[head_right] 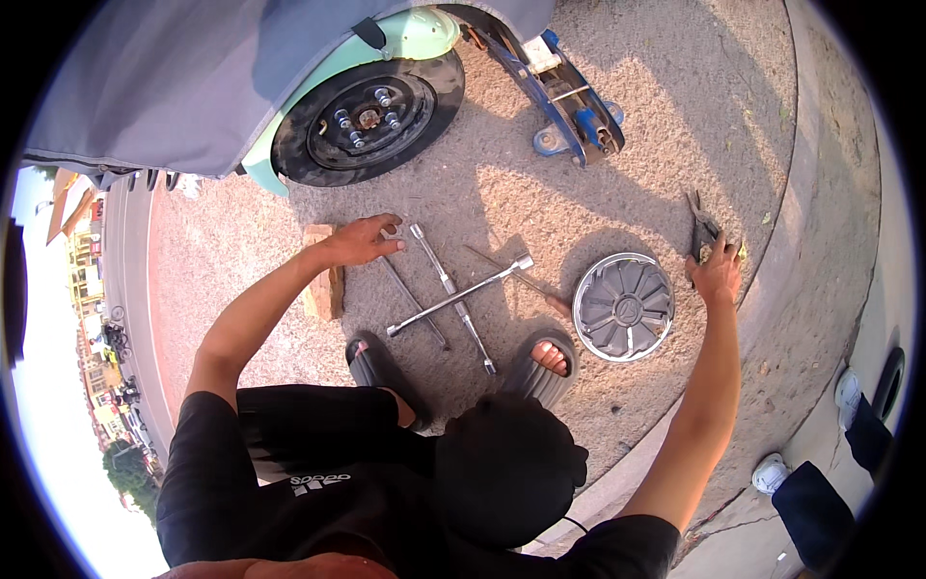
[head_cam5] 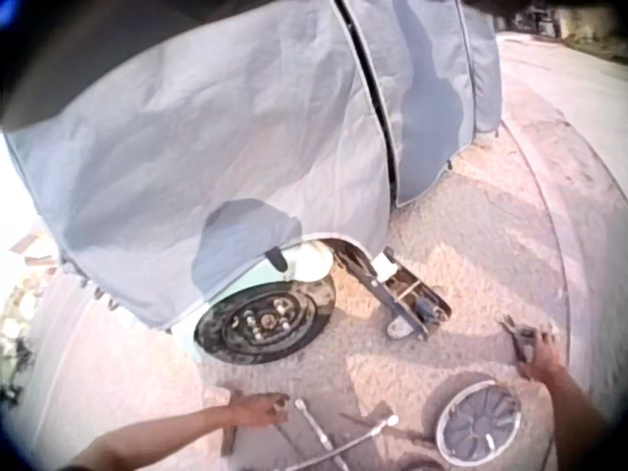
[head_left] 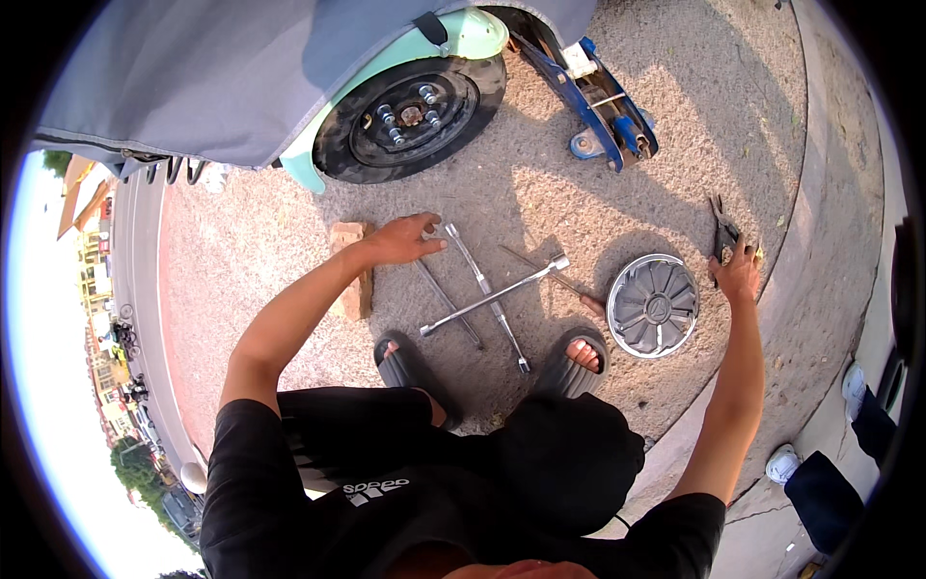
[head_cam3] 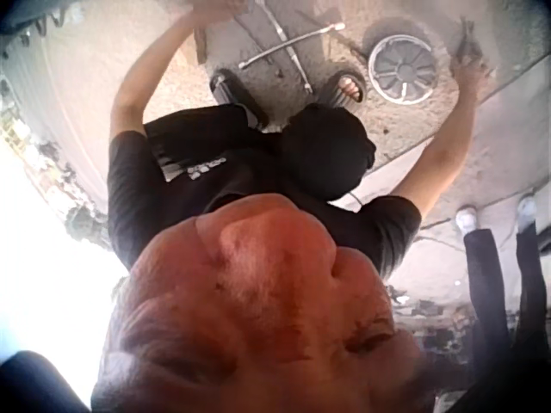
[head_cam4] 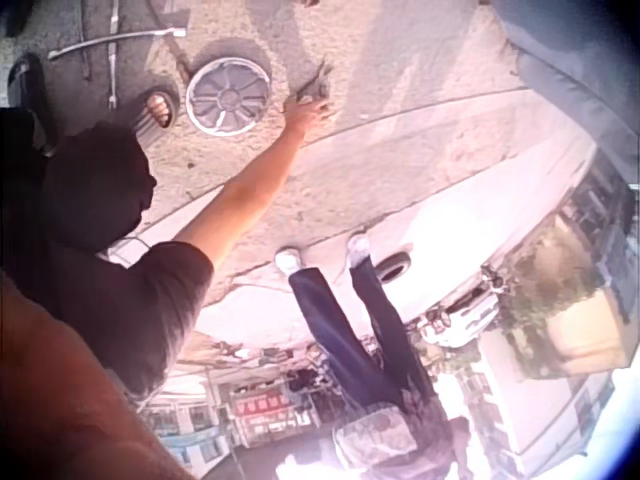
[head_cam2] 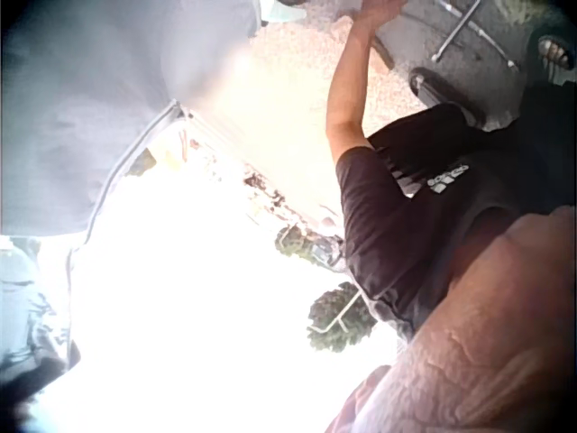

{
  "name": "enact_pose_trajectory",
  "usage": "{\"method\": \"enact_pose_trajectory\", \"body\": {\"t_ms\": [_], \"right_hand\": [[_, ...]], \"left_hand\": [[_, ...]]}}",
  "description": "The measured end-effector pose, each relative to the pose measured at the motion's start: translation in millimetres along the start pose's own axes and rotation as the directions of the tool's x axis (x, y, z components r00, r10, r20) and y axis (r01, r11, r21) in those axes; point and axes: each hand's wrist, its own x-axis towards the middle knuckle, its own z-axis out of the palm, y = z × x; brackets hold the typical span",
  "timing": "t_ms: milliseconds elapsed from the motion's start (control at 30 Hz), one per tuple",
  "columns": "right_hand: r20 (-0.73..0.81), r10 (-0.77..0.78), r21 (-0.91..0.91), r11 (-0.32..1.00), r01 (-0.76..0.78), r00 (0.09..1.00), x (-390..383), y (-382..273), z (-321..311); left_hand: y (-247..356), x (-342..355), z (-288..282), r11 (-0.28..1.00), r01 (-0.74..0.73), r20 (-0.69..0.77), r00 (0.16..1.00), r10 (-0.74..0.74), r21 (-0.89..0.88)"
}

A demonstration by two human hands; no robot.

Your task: The person uses a lug wrench to loosen and remove the lug nuts from a scooter wheel. They then remove the wheel, place a hubcap onto the wheel, and set the wheel aside. Finally, they gather tools and a wooden block and walk away from the scooter.

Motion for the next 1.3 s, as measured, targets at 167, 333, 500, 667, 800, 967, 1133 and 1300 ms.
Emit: {"method": "enact_pose_trajectory", "body": {"t_ms": [167,333,500,667,800,967,1133,1300], "right_hand": [[-0.044,0.018,0.047,0.999,-0.016,0.999,-11,-15,-43],[0.367,0.015,0.805,0.495,-0.326,0.93,-31,-42,-65],[0.326,-0.161,0.602,0.795,-0.073,0.932,-54,-100,-79],[0.235,-0.193,0.404,0.911,0.085,0.953,-48,-132,-77],[0.219,-0.232,0.397,0.909,0.131,0.948,-36,-132,-74],[0.237,-0.203,0.362,0.926,0.107,0.95,-39,-141,-79],[0.244,-0.178,0.334,0.938,0.09,0.953,-36,-148,-83],[0.205,-0.189,0.288,0.949,0.125,0.96,-32,-148,-78]], "left_hand": [[61,55,55,0.984,-0.148,-0.091,0.986,0.14,-0.096],[171,105,81,0.886,-0.343,-0.103,0.939,0.327,-0.311],[277,169,112,0.459,-0.058,0.064,0.967,0.246,-0.887],[315,194,138,-0.01,0.143,0.136,0.962,0.235,-0.99],[312,203,138,-0.008,0.082,0.077,0.964,0.256,-0.997],[304,213,139,0.001,0.086,0.083,0.963,0.258,-0.996],[308,209,134,-0.074,0.089,0.072,0.976,0.207,-0.993],[307,215,130,-0.026,0.096,0.088,0.975,0.204,-0.995]]}}
